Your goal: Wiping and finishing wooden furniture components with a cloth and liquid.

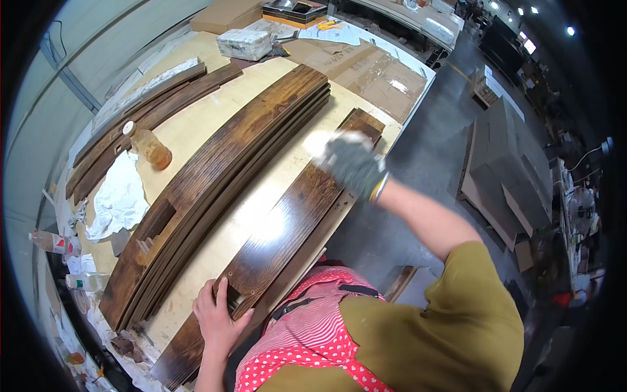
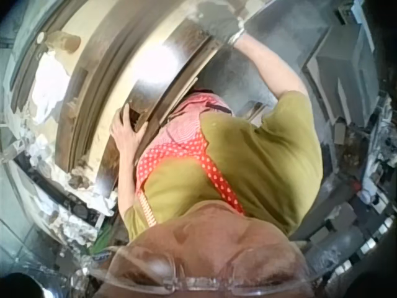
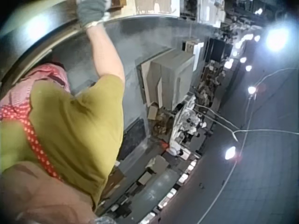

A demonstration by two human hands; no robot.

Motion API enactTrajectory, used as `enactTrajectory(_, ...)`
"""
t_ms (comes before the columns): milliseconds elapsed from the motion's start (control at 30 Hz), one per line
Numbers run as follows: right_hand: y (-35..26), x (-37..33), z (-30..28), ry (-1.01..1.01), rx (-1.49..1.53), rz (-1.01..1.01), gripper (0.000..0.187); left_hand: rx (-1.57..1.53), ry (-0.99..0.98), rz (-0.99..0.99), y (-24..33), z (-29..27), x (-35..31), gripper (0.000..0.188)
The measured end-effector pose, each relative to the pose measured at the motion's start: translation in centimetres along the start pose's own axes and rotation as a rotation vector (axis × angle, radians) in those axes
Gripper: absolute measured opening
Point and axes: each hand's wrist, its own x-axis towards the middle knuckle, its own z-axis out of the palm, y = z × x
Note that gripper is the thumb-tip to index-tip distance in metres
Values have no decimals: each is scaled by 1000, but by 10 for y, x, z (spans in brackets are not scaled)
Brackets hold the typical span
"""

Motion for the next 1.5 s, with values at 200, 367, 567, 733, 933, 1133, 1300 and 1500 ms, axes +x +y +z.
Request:
enactTrajectory(200,39,16,-15,-296,-653,72,30,3,40,30,1,3,8,87)
enactTrajectory(367,-21,-4,7,-225,-162,5,30,21,62,65,1,4,6,86)
enactTrajectory(567,67,20,-28,-137,-342,326,27,9,62,53,3,4,7,85)
enactTrajectory(733,119,4,-17,-154,-442,78,40,-11,69,41,5,-1,0,86)
enactTrajectory(933,54,48,-67,-121,-141,124,39,-33,78,31,4,-1,3,82)
enactTrajectory(1133,-75,0,22,-365,-102,-362,23,-79,137,67,-2,6,7,77)
enactTrajectory(1300,-206,-31,50,-546,385,-720,35,-62,206,71,-6,21,3,84)
enactTrajectory(1500,-258,33,34,-521,779,-161,21,-149,325,82,-6,29,-8,91)
